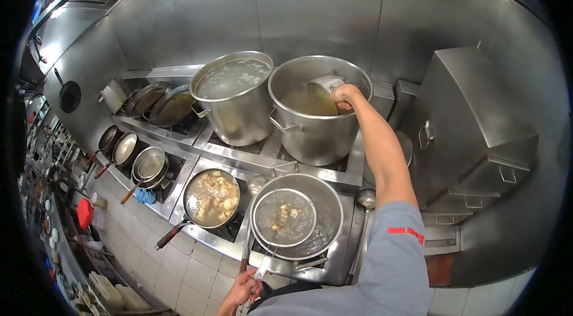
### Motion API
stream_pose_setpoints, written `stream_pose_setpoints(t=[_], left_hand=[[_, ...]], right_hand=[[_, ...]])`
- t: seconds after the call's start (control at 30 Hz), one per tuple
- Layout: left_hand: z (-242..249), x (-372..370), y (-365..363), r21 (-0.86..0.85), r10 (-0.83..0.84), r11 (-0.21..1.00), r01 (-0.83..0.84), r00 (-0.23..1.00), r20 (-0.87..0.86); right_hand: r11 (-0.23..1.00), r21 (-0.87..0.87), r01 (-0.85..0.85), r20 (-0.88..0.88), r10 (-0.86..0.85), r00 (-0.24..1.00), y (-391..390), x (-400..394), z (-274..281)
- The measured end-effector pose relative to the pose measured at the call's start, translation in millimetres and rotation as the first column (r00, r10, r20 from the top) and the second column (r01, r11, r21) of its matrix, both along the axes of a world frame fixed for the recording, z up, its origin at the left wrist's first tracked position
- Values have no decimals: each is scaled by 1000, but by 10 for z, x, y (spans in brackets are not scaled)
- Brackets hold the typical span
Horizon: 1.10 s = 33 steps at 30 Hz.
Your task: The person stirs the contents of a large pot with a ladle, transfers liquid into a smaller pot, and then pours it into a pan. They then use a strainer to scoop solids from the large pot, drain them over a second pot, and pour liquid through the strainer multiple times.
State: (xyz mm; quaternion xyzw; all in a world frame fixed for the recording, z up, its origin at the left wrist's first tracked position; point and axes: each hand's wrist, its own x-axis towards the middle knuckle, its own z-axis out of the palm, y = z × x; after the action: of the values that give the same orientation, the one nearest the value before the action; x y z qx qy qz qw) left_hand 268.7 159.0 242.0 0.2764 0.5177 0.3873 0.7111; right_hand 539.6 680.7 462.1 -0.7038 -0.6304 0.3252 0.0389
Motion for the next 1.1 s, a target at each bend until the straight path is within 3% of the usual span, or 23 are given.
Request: stream_pose_setpoints(t=[0.03,0.1,0.17,0.3,0.37,0.4,0.47,0.5,0.57,0.77,0.83,0.97,1.1], left_hand=[[-33,9,-13,-1,7,1000,-7,1000,-4],[-57,50,-34,2,27,1000,-27,999,30],[-93,77,-48,1,50,999,-50,998,24],[-191,82,-69,48,36,998,-35,999,-26],[-191,71,-87,43,30,999,-29,999,-17],[-156,80,-60,43,20,999,-20,1000,-7],[19,123,1,48,12,999,-11,1000,-9],[98,132,17,47,2,999,-1,1000,-18],[102,122,21,43,-2,999,3,1000,-19],[114,35,37,74,-71,995,71,997,6],[146,6,71,44,-92,995,92,996,7],[122,-63,137,108,-96,989,96,995,-1],[160,-157,202,115,-138,984,138,990,-9]], right_hand=[[994,-105,-7,-55,2,998,41,-33,-9],[986,-156,-64,-95,50,994,180,-43,-97],[978,-207,5,-384,-86,919,444,33,-337],[935,-355,21,-484,-203,851,565,9,-403],[889,-446,107,-739,-433,516,444,25,-379],[890,-443,109,-739,-432,518,404,43,-367],[874,-484,-38,-845,-456,280,305,72,-320],[874,-485,-37,-844,-456,283,239,103,-295],[842,-527,-110,-849,-525,52,67,194,-204],[894,-410,-182,-912,-399,94,-637,366,184],[955,-265,-132,-961,-251,116,-971,417,373],[982,-129,-135,-987,-114,113,-1628,578,658],[991,-110,-71,-986,-100,131,-2390,690,849]])
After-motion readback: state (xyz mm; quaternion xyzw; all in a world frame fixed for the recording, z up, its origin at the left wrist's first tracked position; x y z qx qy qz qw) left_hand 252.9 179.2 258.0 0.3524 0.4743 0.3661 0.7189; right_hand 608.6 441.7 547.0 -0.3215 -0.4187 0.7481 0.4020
